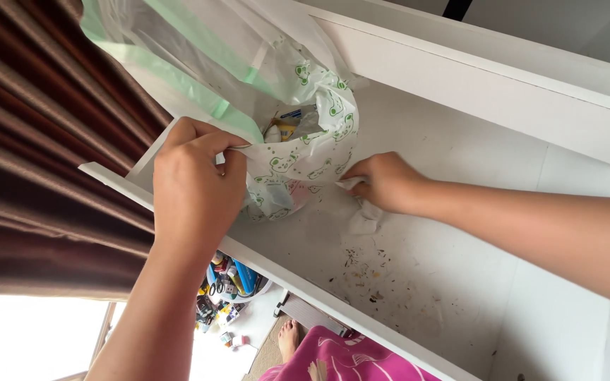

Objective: Cleaning and wiping the inside of a white drawer.

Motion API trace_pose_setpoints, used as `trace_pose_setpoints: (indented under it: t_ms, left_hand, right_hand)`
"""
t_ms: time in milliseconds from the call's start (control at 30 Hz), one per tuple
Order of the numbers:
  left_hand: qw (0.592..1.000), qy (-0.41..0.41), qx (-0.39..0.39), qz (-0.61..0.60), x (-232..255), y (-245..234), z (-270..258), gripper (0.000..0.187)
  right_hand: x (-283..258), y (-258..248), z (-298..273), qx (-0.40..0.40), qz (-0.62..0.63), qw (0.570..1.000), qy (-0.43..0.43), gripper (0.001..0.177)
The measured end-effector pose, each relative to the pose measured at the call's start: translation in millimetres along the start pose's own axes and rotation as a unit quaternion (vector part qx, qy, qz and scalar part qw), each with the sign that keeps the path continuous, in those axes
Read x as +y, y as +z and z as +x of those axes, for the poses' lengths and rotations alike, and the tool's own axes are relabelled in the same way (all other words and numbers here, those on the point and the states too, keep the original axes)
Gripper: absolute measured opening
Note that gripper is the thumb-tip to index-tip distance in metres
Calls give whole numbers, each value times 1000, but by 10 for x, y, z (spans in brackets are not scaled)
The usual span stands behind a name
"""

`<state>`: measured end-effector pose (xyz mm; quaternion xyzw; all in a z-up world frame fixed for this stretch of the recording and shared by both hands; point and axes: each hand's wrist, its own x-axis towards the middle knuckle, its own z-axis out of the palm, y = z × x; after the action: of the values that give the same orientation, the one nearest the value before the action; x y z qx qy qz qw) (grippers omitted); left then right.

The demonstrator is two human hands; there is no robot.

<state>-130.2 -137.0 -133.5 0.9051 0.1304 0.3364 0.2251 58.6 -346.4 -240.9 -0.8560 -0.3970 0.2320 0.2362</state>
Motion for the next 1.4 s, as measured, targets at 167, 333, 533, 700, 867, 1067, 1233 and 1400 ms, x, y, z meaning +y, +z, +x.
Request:
trace_pose_setpoints:
  t_ms: [167, 333, 533, 700, 867, 1067, 1233, 1400]
  left_hand:
    - [999, -16, 17, -26, -6, -23, -9, 18]
    - [999, -22, 10, -21, 22, -37, -25, 19]
    - [1000, -10, 10, -18, 12, -39, -35, 18]
    - [1000, -9, 4, -12, -2, -12, -46, 18]
    - [1000, -6, -12, -5, 6, -31, -45, 18]
    - [1000, 1, -12, -3, 12, -24, -61, 19]
    - [1000, -3, -13, 3, 21, -30, -49, 20]
    - [1000, -5, -12, 7, 10, -24, -54, 20]
  right_hand:
    - [-117, 433, 288, -14, -86, 996, -31, 39]
    - [-335, 538, 184, -72, -68, 984, -147, 42]
    - [-111, 540, -127, -160, -84, 929, -323, 41]
    - [-174, 265, -498, -227, -88, 892, -381, 42]
    - [-155, 230, -626, -283, -147, 858, -403, 82]
    - [1, 367, -648, -238, -163, 832, -475, 62]
    - [-42, 414, -703, -253, -142, 832, -472, 47]
    - [94, 409, -778, -252, -133, 817, -501, 23]
